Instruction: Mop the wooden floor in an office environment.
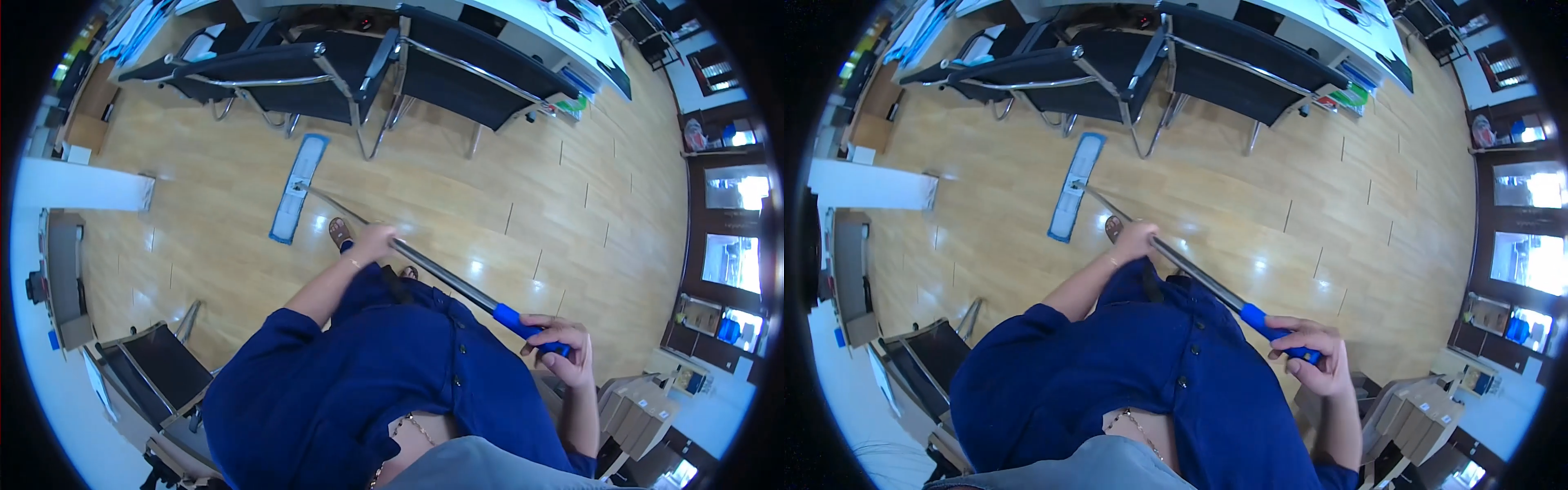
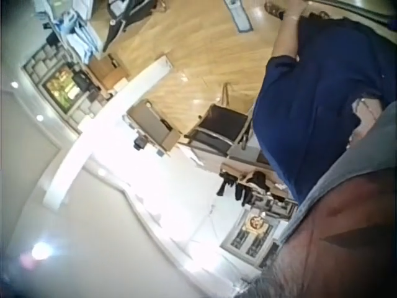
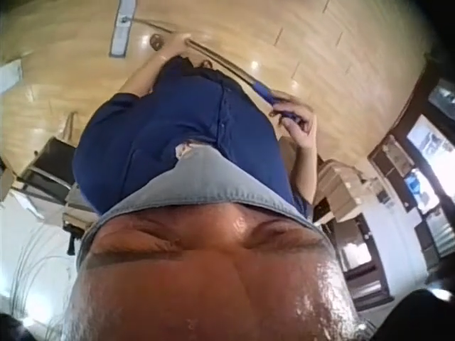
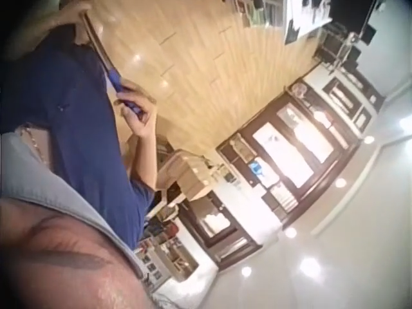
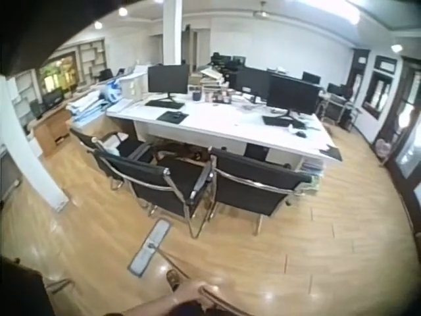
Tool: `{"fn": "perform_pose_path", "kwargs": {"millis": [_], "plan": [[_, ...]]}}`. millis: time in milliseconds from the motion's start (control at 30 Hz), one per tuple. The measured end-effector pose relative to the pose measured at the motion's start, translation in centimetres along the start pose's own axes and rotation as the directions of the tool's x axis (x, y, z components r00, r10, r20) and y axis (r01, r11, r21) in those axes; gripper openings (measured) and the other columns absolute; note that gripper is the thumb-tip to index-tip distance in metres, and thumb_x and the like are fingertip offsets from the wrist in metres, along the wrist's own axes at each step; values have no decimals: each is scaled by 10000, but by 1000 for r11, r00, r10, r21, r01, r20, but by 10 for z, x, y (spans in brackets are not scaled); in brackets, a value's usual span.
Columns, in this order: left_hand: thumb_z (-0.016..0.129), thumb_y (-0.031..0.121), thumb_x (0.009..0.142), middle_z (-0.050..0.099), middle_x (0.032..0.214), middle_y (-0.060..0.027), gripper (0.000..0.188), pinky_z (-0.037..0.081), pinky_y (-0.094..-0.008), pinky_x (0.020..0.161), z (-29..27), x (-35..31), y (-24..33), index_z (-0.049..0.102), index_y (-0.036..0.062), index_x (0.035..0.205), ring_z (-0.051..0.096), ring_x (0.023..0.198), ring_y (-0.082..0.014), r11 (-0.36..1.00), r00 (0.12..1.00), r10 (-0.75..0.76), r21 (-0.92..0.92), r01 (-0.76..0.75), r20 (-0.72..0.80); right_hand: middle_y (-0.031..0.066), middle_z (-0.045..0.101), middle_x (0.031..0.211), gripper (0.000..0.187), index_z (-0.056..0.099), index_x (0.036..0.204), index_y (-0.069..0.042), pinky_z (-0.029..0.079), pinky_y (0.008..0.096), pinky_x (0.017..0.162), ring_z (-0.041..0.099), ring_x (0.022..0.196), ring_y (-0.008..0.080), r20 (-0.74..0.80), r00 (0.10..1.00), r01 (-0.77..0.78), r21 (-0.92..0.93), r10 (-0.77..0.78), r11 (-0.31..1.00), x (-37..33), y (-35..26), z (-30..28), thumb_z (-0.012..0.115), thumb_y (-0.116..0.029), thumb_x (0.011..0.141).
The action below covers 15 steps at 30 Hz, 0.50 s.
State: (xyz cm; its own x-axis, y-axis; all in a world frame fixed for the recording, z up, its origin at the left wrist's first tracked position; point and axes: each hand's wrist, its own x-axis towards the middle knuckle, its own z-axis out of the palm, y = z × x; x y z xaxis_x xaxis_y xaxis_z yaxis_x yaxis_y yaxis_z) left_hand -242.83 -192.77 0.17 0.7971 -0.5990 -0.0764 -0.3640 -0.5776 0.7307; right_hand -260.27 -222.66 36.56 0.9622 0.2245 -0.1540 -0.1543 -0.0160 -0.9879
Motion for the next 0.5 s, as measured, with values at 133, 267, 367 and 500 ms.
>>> {"fn": "perform_pose_path", "kwargs": {"millis": [133,267,367,500], "plan": [[677,236,635,584,699,-163,201,470,-443,632,-27,16,9,567,69,661,575,711,-374,985,991,-20,174,-3,129,183,669,967,411,679,833,10,516,262,643,660,769,208,-151,962,218,-86,-229,972,13,24,9,557,-380,784],[658,202,630,593,720,-167,152,483,-449,647,-33,25,2,577,80,671,583,728,-371,960,981,-129,267,86,146,168,620,1094,610,592,1064,20,461,228,575,601,680,142,-240,955,187,27,-175,982,28,13,3,532,-537,821],[693,211,630,581,687,-170,187,475,-434,622,-36,28,0,573,69,650,580,709,-374,963,991,-131,233,136,-34,164,548,1217,563,495,1205,7,436,220,534,593,693,133,-256,953,186,80,-161,979,41,38,-28,429,-468,910],[728,248,724,542,592,-150,320,417,-379,539,-73,26,-1,529,23,614,541,580,-297,971,945,-237,-20,239,-224,106,626,1076,371,531,1172,-10,443,205,531,592,710,96,-154,969,-172,140,193,975,86,34,-63,488,-284,926]]}}
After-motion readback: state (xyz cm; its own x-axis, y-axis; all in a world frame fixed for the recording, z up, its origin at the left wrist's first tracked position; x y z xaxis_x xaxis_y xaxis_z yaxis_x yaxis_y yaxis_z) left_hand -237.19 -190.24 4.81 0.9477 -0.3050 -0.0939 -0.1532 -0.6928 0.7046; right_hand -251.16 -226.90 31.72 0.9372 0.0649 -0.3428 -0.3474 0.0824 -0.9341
